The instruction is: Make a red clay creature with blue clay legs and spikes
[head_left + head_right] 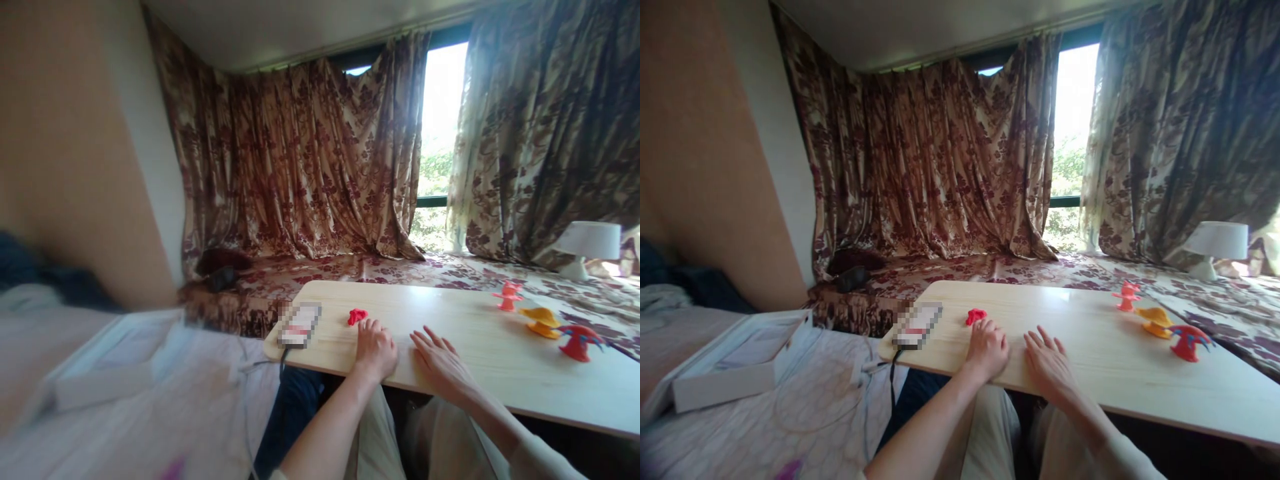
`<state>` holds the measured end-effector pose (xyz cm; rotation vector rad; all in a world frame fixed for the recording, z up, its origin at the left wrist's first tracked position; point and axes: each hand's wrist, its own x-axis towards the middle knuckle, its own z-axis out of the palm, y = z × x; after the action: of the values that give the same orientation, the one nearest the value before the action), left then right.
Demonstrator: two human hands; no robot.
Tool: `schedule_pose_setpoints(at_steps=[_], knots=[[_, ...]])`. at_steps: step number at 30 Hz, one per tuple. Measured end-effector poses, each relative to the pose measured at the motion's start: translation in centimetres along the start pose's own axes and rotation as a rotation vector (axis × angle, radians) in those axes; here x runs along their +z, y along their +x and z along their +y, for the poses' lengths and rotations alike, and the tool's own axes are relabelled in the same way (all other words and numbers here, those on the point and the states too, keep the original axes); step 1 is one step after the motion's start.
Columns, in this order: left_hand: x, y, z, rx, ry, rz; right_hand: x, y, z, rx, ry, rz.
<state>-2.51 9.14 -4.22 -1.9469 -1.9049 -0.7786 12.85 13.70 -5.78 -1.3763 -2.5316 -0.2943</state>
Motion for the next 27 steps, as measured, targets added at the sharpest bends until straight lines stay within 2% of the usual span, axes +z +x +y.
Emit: schedule_pose_setpoints(at_steps=[2,5,7,10,12,15,18,20,22,24,27], knots=[[-0.1,0.0,0.0,-0.003,0.003,0.001,-0.2,1.9,-0.8,0.034,-0.024,0.03],[-0.2,0.1,0.0,-0.001,0.001,0.009,0.0,3.8,0.7,0.157,-0.013,0.008],[-0.2,0.1,-0.1,0.002,-0.005,0.011,0.2,3.4,2.7,0.211,0.004,-0.027],[-0.2,0.1,-0.1,0.0,-0.016,0.007,0.2,0.7,4.5,0.243,0.053,-0.069],[-0.2,0.1,0.0,-0.004,-0.021,-0.001,-0.1,-1.3,4.0,0.209,0.071,-0.072],[-0.2,0.0,0.0,-0.012,-0.017,-0.009,-0.8,-2.4,1.3,0.044,0.067,-0.06],[-0.3,0.0,0.1,-0.014,-0.004,-0.009,-0.9,-0.5,-1.2,-0.035,0.072,0.004],[-0.4,0.0,0.1,-0.006,0.001,-0.006,-0.7,1.7,-1.3,0.021,0.056,0.033],[-0.6,0.0,0.1,0.005,0.003,-0.003,-0.5,3.5,-0.2,0.11,0.055,0.012],[-0.6,0.0,0.1,0.012,0.002,0.0,-0.3,3.9,1.5,0.183,0.068,-0.033],[-0.6,0.0,0.1,0.01,-0.003,0.001,-0.3,2.0,3.4,0.208,0.041,-0.058]])
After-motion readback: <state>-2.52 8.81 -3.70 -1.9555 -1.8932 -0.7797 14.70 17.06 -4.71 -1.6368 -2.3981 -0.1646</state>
